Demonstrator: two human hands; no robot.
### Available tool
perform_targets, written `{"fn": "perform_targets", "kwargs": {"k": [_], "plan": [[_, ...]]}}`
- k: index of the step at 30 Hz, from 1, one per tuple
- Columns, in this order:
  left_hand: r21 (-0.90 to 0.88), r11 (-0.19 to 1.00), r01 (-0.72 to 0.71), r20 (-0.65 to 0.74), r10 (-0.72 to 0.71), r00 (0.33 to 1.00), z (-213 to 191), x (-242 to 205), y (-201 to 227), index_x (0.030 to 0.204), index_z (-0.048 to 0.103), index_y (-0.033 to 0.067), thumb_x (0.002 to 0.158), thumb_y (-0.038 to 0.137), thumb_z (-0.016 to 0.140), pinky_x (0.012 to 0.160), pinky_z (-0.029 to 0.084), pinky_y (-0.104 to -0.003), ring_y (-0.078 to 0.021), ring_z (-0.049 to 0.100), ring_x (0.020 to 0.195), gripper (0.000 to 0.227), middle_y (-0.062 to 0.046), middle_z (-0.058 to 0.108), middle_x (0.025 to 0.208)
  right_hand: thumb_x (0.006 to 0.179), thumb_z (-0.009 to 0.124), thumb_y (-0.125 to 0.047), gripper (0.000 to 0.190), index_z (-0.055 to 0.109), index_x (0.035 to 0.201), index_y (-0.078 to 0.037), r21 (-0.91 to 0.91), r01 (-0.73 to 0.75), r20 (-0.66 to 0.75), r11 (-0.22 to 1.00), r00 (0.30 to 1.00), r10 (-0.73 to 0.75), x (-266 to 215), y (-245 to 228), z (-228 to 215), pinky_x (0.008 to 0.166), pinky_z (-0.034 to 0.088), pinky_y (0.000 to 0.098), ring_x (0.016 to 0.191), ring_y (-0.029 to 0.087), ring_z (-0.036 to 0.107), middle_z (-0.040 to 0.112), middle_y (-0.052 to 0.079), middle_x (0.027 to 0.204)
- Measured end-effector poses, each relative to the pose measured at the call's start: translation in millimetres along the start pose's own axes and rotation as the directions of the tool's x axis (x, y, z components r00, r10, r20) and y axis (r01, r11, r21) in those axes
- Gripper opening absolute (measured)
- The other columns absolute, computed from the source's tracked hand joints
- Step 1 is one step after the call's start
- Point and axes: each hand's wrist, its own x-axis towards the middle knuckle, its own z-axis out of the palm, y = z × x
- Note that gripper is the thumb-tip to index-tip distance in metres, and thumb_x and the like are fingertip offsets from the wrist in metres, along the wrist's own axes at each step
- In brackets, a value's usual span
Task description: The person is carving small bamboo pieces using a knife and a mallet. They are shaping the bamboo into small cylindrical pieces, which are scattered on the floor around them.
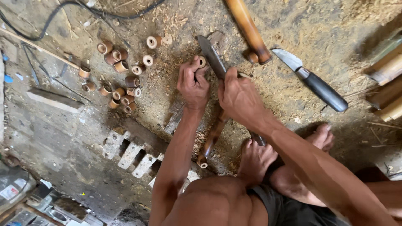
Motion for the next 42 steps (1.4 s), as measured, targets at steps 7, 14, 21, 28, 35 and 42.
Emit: {"fn": "perform_targets", "kwargs": {"k": [7, 14, 21, 28, 35, 42], "plan": [[-0.022, 1.0, 0.002, 0.05, -0.001, 0.999, -12, 23, 35, 0.116, 0.068, 0.0153, 0.103, 0.021, 0.065, 0.073, 0.067, -0.038, -0.0282, 0.072, 0.09, 0.015, -0.001, 0.068, 0.101, 0.105, 0.041, -0.011, 0.033, 0.046, 0.125, 0.016, -0.378, -0.04, 0.13, 0.925, 0.987, 0.096, 18, -15, 2, 0.054, 0.063, 0.0486, 0.068, 0.041, 0.075, 0.068, 0.029, 0.076], [-0.04, 0.999, -0.001, 0.044, 0.003, 0.999, -14, 37, 55, 0.11, 0.071, 0.0101, 0.101, 0.026, 0.062, 0.071, 0.065, -0.041, -0.0322, 0.074, 0.088, 0.02, -0.007, 0.072, 0.1, 0.099, 0.054, -0.044, 0.039, 0.049, 0.114, -0.008, -0.048, -0.192, -0.005, 0.98, 0.981, 0.192, 12, 14, 0, 0.073, 0.059, 0.0626, 0.09, 0.055, 0.07, 0.069, 0.03, 0.089], [0.004, 1.0, 0.013, 0.053, -0.013, 0.999, -16, 26, 44, 0.117, 0.068, 0.012, 0.1, 0.026, 0.066, 0.078, 0.064, -0.04, -0.0281, 0.072, 0.091, 0.022, -0.004, 0.068, 0.103, 0.101, 0.053, -0.031, 0.025, 0.05, 0.103, -0.006, 0.051, -0.229, -0.031, 0.972, 0.972, 0.231, -9, 3, -1, 0.071, 0.059, 0.0607, 0.087, 0.055, 0.071, 0.068, 0.033, 0.084], [-0.066, 0.995, -0.075, 0.043, 0.078, 0.996, -13, 24, 37, 0.12, 0.076, 0.0125, 0.09, 0.02, 0.081, 0.086, 0.062, -0.042, -0.0306, 0.073, 0.099, 0.032, -0.008, 0.071, 0.109, 0.102, 0.05, -0.016, 0.013, 0.051, 0.103, -0.003, 0.121, -0.126, -0.107, 0.985, 0.984, 0.14, -17, 1, -2, 0.054, 0.058, 0.05, 0.072, 0.049, 0.073, 0.069, 0.032, 0.078], [-0.038, 0.996, -0.083, 0.012, 0.083, 0.996, -12, 19, 33, 0.12, 0.073, 0.0075, 0.095, 0.023, 0.073, 0.09, 0.06, -0.043, -0.0323, 0.072, 0.103, 0.029, -0.011, 0.072, 0.114, 0.101, 0.052, -0.018, 0.016, 0.051, 0.105, -0.002, 0.111, -0.134, -0.098, 0.985, 0.984, 0.145, -13, 8, 5, 0.054, 0.056, 0.05, 0.069, 0.047, 0.072, 0.069, 0.032, 0.079], [-0.003, 0.997, -0.077, -0.016, 0.077, 0.997, -9, 16, 25, 0.114, 0.072, 0.006, 0.092, 0.021, 0.077, 0.084, 0.062, -0.041, -0.0327, 0.074, 0.1, 0.027, -0.012, 0.071, 0.111, 0.103, 0.051, -0.01, 0.01, 0.052, 0.105, 0.0, 0.135, -0.075, -0.113, 0.988, 0.99, 0.09, -14, 10, 9, 0.046, 0.056, 0.0408, 0.058, 0.04, 0.072, 0.068, 0.03, 0.072]]}}
